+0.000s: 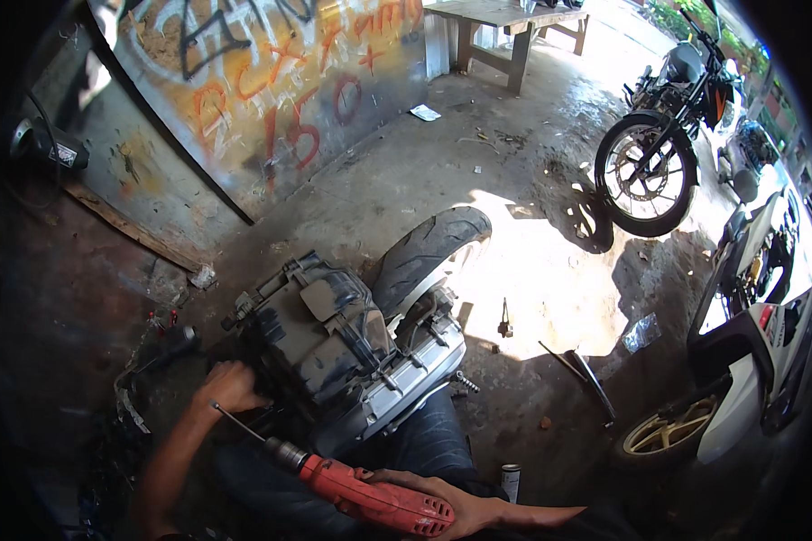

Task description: Repairing a motorcycle engine block using tools.

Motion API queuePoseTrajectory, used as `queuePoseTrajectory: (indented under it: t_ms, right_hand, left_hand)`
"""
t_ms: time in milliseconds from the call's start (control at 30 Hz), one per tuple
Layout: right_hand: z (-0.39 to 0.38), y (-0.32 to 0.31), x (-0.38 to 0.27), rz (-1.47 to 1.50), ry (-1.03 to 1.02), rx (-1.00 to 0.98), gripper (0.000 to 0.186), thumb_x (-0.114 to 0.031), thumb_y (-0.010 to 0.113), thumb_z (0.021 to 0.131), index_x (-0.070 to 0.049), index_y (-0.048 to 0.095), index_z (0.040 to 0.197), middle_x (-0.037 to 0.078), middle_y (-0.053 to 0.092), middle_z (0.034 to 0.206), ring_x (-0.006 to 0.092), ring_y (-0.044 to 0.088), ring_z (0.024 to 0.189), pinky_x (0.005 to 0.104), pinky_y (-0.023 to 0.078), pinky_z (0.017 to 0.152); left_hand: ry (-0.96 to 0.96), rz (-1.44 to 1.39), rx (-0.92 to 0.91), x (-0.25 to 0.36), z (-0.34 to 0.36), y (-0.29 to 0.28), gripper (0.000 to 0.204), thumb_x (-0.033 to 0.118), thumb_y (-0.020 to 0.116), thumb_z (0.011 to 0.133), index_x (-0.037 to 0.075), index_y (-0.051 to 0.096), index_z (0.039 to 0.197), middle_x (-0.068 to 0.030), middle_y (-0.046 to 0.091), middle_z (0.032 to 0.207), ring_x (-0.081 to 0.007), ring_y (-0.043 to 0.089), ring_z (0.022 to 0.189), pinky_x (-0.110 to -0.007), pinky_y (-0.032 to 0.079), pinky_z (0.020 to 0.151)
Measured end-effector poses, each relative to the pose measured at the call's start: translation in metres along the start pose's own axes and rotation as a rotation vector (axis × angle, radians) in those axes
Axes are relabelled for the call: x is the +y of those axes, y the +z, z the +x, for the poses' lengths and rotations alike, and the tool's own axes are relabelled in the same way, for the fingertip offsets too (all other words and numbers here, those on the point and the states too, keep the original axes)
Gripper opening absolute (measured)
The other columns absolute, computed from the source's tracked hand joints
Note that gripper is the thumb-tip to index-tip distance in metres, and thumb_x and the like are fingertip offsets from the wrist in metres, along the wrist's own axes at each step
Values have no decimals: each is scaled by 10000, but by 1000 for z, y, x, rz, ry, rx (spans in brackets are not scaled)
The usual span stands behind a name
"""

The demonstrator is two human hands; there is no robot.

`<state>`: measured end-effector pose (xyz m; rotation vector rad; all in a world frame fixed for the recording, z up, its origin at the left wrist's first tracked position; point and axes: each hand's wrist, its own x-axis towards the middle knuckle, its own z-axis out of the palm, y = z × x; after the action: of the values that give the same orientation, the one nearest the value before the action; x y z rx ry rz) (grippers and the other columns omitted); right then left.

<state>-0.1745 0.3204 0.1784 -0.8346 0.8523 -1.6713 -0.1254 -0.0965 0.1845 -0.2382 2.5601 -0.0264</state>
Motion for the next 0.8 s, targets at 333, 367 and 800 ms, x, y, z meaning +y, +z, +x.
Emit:
queuePoseTrajectory:
  t_ms: [333, 367, 800]
  right_hand:
    - [-5, -7, 7, -3, -40, 76, 932, -207, 855, 760, 33, 340, 1499, 208, 405, 1529, 283, 421, 1415, 406, 323, 1160]
    - [-6, -10, 10, -122, -62, 58, 978, -214, 873, 735, 24, 325, 1508, 196, 394, 1532, 279, 407, 1421, 399, 309, 1165]
    - [6, -13, 29, -104, -53, 3, 904, -181, 893, 699, 39, 405, 1426, 193, 605, 1270, 287, 629, 1175, 391, 467, 1033]
  left_hand:
    - [165, -51, 25, -17, 20, 33, 397, 324, 778, 718, -4, 685, 921, -249, 664, 1000, -438, 645, 929, -518, 527, 788]
    - [190, -24, 89, -20, 13, 37, 345, 307, 772, 734, 1, 679, 864, -220, 658, 931, -410, 638, 899, -501, 518, 788]
    - [-18, -129, 226, -2, -2, 25, 246, 213, 749, 781, -16, 684, 840, -203, 665, 932, -392, 667, 845, -497, 528, 721]
